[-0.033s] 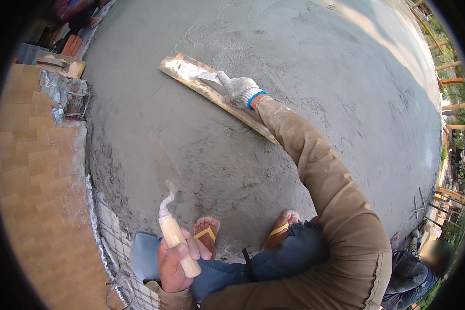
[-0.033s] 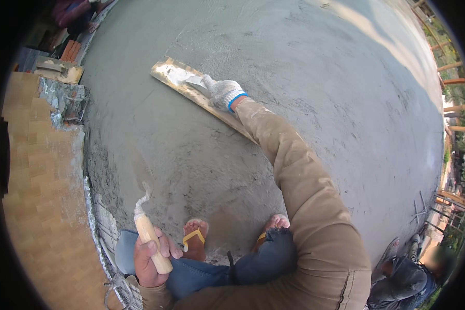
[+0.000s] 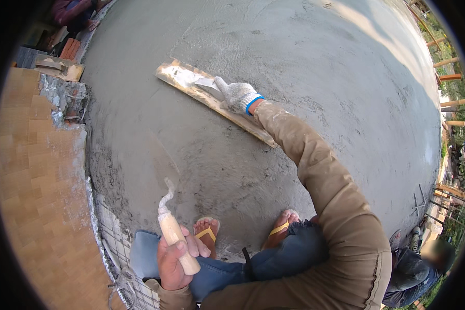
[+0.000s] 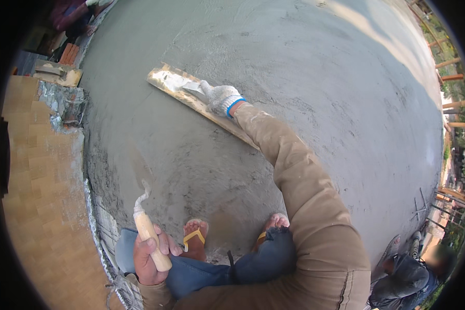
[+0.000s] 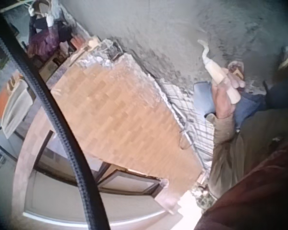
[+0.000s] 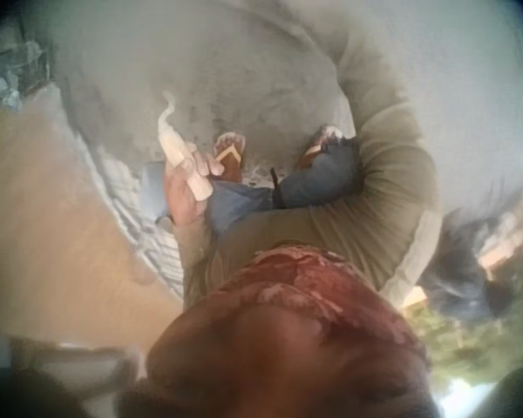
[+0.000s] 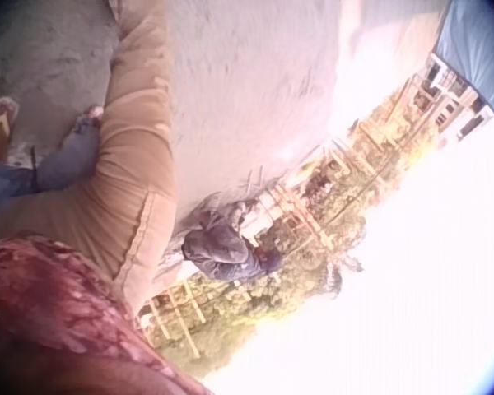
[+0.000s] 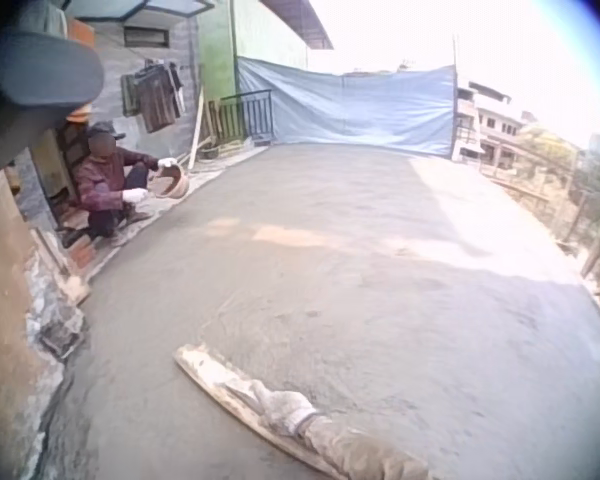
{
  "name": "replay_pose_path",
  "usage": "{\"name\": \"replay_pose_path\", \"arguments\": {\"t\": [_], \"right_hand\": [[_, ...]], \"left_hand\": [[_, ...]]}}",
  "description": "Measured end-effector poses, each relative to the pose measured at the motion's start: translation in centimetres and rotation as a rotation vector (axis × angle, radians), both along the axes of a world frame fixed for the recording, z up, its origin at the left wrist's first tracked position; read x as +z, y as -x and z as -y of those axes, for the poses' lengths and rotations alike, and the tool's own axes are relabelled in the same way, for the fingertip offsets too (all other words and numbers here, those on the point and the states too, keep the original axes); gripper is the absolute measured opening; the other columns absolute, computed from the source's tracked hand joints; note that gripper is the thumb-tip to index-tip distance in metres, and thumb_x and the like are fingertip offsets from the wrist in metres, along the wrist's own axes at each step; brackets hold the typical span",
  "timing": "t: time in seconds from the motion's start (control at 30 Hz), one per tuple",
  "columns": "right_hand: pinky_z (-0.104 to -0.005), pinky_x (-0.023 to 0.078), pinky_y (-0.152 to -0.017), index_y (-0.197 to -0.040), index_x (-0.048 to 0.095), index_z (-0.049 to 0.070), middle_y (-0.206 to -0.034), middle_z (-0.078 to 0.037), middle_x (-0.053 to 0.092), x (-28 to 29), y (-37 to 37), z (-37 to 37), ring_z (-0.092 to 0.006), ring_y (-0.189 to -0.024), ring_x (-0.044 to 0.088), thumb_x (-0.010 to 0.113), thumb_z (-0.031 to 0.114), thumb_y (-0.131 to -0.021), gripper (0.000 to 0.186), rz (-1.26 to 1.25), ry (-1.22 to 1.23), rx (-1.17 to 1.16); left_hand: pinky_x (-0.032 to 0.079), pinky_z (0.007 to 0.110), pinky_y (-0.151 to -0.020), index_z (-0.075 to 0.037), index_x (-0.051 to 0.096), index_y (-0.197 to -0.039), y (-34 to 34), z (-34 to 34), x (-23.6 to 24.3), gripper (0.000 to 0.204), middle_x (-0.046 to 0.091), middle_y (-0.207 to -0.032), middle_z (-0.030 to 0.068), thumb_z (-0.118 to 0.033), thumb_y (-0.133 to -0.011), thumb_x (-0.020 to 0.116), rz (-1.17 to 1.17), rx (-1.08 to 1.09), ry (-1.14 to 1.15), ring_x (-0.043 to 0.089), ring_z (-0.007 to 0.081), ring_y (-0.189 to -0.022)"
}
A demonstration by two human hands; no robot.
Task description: The person smooths wet concrete on a rooftop using a trowel and a wooden float. They repeatedly spread and level the concrete over a wire mesh base, working across different sections of the surface.
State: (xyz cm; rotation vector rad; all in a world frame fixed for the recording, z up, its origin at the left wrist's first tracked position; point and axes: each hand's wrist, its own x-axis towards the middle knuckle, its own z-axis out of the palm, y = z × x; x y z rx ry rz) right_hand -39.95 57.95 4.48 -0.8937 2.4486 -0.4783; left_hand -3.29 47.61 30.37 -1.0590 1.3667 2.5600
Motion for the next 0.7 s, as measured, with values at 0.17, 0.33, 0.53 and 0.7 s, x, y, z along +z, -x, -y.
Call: {"name": "replay_pose_path", "arguments": {"t": [0.17, 0.33, 0.53, 0.7], "right_hand": [[-0.0489, 0.059, -0.078, -0.152, 0.034, 0.013, -0.108, -0.022, 0.071, 1.5, -5.6, -5.7, -0.0368, -0.096, 0.073, 0.054, 0.014, -0.098, 0.057, -0.137, -0.127, 0.0], [-0.0506, 0.058, -0.078, -0.155, 0.03, 0.013, -0.109, -0.024, 0.071, 0.9, -3.8, -17.6, -0.0407, -0.095, 0.072, 0.066, 0.024, -0.093, 0.072, -0.211, -0.234, -0.414], [-0.0531, 0.056, -0.083, -0.16, 0.018, 0.009, -0.11, -0.028, 0.07, -1.2, -4.4, -32.1, -0.0424, -0.1, 0.071, 0.072, 0.039, -0.089, 0.094, -0.242, -0.447, -0.881], [-0.0524, 0.055, -0.089, -0.158, 0.013, -0.001, -0.115, -0.032, 0.068, -3.0, -3.3, -35.4, -0.0463, -0.105, 0.068, 0.07, 0.046, -0.089, 0.101, -0.256, -0.374, -0.998]], "left_hand": [[0.054, 0.043, -0.07, 0.001, 0.05, -0.116, 1.2, 0.1, -1.0, 0.029, 0.056, -0.075, 0.0116, -0.016, -0.093, 0.057, 0.019, -0.036, 0.04, 0.062, 0.0285, -0.07], [0.054, 0.043, -0.07, 0.001, 0.05, -0.116, 2.1, 0.0, -1.3, 0.029, 0.056, -0.075, 0.0115, -0.016, -0.093, 0.055, 0.011, -0.062, -0.011, 0.062, 0.0288, -0.071], [0.055, 0.045, -0.07, 0.001, 0.05, -0.117, 0.4, 1.7, -0.4, 0.032, 0.055, -0.074, 0.0117, -0.017, -0.091, 0.056, -0.079, -0.004, -0.065, 0.061, 0.0298, -0.07], [0.055, 0.046, -0.07, 0.001, 0.049, -0.12, -1.1, 2.6, 0.5, 0.035, 0.055, -0.073, 0.0118, -0.019, -0.092, 0.057, -0.142, 0.074, -0.112, 0.062, 0.0302, -0.07]]}}
